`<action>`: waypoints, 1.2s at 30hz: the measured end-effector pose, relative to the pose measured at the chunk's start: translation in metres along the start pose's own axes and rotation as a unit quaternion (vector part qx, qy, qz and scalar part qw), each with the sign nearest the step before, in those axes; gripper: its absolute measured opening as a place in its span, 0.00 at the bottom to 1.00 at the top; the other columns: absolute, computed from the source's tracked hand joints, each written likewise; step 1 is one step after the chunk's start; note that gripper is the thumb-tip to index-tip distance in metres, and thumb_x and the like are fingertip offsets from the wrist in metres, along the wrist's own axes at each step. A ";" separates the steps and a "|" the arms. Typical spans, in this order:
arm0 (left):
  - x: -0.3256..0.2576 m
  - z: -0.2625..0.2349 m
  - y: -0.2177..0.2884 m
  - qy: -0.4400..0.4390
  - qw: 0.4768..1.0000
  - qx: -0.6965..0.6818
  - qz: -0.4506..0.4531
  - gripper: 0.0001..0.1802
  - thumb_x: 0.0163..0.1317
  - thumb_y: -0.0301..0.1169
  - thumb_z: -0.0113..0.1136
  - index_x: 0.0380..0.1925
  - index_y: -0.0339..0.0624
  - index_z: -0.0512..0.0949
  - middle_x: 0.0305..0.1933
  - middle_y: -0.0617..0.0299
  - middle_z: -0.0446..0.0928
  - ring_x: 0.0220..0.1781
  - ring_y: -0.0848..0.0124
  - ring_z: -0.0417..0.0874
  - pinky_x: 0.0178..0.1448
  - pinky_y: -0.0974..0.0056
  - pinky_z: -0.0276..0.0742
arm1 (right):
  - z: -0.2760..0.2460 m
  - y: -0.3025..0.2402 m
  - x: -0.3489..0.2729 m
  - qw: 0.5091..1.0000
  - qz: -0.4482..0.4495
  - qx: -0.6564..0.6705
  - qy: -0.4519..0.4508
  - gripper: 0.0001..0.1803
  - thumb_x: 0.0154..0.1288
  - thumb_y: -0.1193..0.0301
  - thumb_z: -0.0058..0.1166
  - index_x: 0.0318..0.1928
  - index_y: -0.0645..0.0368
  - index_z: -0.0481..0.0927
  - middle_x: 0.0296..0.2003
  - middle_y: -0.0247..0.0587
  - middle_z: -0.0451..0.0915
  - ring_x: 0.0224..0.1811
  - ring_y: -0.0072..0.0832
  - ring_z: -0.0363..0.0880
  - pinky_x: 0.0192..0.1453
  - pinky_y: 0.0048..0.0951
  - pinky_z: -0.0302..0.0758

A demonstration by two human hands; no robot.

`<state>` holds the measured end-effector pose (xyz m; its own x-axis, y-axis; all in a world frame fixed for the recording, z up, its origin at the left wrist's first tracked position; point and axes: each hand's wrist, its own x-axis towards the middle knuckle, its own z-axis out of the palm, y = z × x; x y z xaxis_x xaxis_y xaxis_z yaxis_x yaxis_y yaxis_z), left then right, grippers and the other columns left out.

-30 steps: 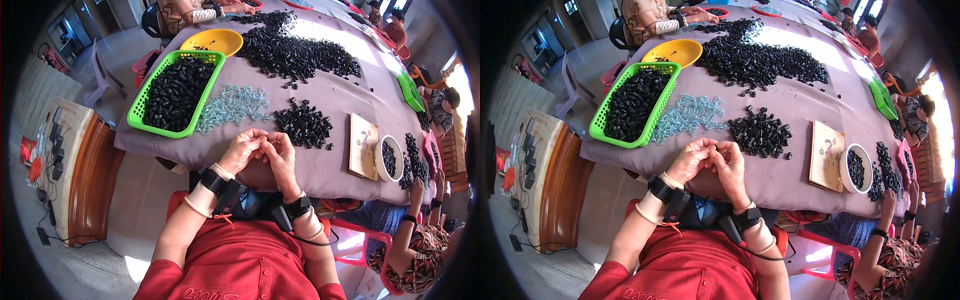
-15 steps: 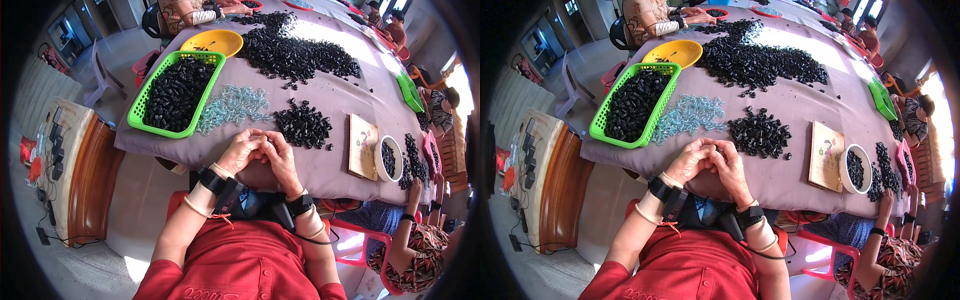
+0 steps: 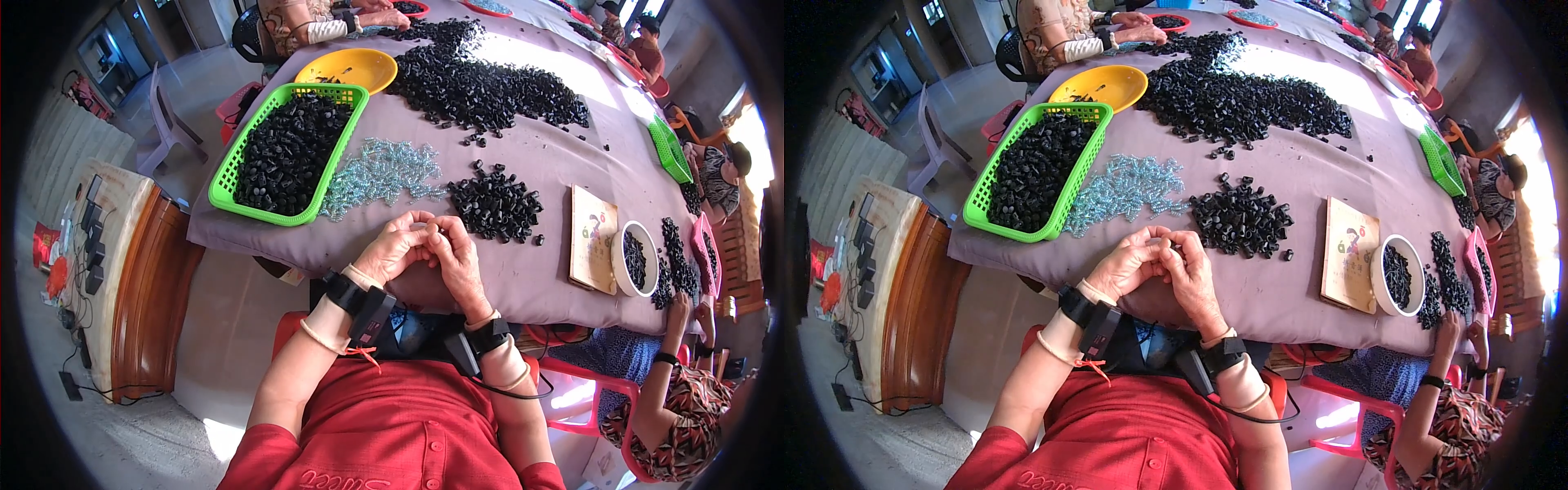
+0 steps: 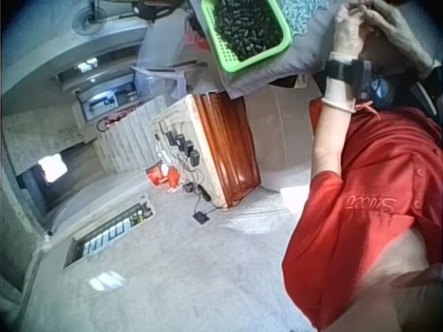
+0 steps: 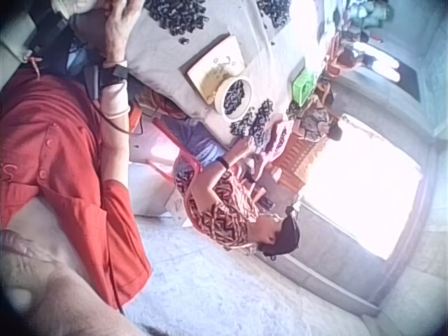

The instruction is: Sorting small black plastic components at a workshop table.

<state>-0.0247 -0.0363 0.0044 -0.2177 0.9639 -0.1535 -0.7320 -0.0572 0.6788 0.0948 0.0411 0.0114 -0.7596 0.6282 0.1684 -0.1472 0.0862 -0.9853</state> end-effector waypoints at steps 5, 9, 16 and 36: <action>0.000 -0.001 0.000 -0.006 1.000 -0.008 0.003 0.12 0.60 0.28 0.55 0.43 0.41 0.68 0.33 0.60 0.75 0.31 0.70 0.78 0.37 0.64 0.77 | 0.001 -0.004 -0.001 1.000 0.004 0.022 -0.007 0.12 0.66 0.70 0.48 0.47 0.62 0.72 0.29 0.27 0.73 0.26 0.11 0.67 0.29 0.13 0.67; 0.000 -0.001 -0.001 -0.011 1.000 -0.001 0.005 0.12 0.60 0.27 0.56 0.43 0.41 0.68 0.33 0.60 0.75 0.31 0.69 0.78 0.37 0.64 0.77 | 0.002 -0.008 -0.001 0.999 0.023 0.040 -0.009 0.15 0.65 0.71 0.48 0.51 0.61 0.72 0.29 0.27 0.72 0.27 0.11 0.68 0.29 0.13 0.68; -0.001 0.000 -0.002 -0.014 1.000 0.017 0.017 0.15 0.59 0.28 0.57 0.45 0.40 0.67 0.34 0.59 0.75 0.31 0.70 0.78 0.38 0.65 0.77 | 0.001 -0.003 -0.001 0.999 0.032 0.034 0.000 0.11 0.65 0.71 0.48 0.46 0.61 0.74 0.28 0.26 0.71 0.25 0.11 0.67 0.27 0.14 0.67; -0.018 0.016 0.021 0.073 0.997 0.023 0.025 0.12 0.62 0.32 0.54 0.44 0.43 0.68 0.34 0.60 0.75 0.31 0.73 0.77 0.35 0.70 0.75 | 0.008 0.000 -0.004 1.000 -0.007 0.004 0.013 0.17 0.65 0.71 0.49 0.53 0.64 0.68 0.33 0.31 0.72 0.26 0.13 0.67 0.30 0.14 0.67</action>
<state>-0.0258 -0.0505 0.0322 -0.3463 0.9121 -0.2192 -0.6884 -0.0884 0.7199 0.0928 0.0324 0.0114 -0.7404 0.6471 0.1819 -0.1630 0.0896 -0.9825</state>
